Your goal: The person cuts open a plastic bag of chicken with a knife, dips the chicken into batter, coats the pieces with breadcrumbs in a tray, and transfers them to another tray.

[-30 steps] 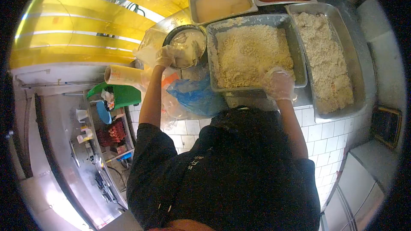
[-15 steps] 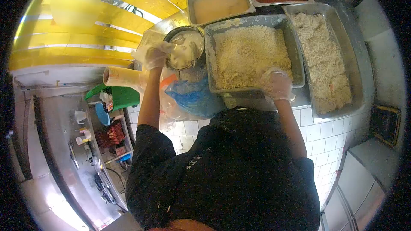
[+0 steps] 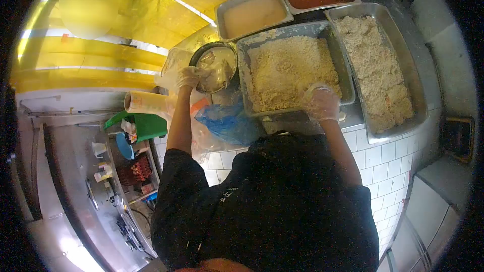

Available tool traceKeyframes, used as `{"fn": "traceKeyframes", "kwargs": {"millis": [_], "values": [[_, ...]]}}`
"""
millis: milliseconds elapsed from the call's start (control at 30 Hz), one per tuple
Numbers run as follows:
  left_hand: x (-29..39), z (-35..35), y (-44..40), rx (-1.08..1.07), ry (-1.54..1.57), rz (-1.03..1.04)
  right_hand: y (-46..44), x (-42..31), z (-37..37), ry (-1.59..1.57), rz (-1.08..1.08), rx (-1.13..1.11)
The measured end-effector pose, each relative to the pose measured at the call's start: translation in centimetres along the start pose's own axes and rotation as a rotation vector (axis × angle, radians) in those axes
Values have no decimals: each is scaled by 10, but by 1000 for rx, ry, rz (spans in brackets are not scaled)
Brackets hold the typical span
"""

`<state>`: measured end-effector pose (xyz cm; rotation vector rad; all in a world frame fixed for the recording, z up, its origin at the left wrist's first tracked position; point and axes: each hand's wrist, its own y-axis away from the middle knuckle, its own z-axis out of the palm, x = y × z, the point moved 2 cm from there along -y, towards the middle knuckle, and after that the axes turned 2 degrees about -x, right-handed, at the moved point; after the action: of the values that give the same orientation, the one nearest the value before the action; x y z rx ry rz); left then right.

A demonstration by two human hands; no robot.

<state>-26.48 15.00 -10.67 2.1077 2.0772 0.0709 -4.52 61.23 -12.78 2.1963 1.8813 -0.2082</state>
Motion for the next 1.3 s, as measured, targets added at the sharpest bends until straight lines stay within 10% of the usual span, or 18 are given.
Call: {"fn": "traceKeyframes", "kwargs": {"millis": [367,500,767,867,933,1033,1133,1200,1300], "values": [[11,-47,4,127,308,104,-1,0,-17,-7,30,-113],[35,-98,28,480,236,202,-9,-25,-46,-51,20,-164],[170,-170,80,385,419,412,-66,-104,32,-125,-779,16],[211,-106,67,68,192,414,-84,-113,62,-280,-721,-549],[227,-46,70,-117,91,484,-71,-96,24,219,-970,-84],[228,-18,111,-91,496,407,-69,-47,-14,-6,-592,-520],[226,-12,144,-77,590,418,-86,16,14,148,-699,-481],[222,-4,154,-76,594,404,-95,26,-4,114,-279,-675],[219,15,153,82,617,400,-106,-4,-5,53,-528,-858]]}}
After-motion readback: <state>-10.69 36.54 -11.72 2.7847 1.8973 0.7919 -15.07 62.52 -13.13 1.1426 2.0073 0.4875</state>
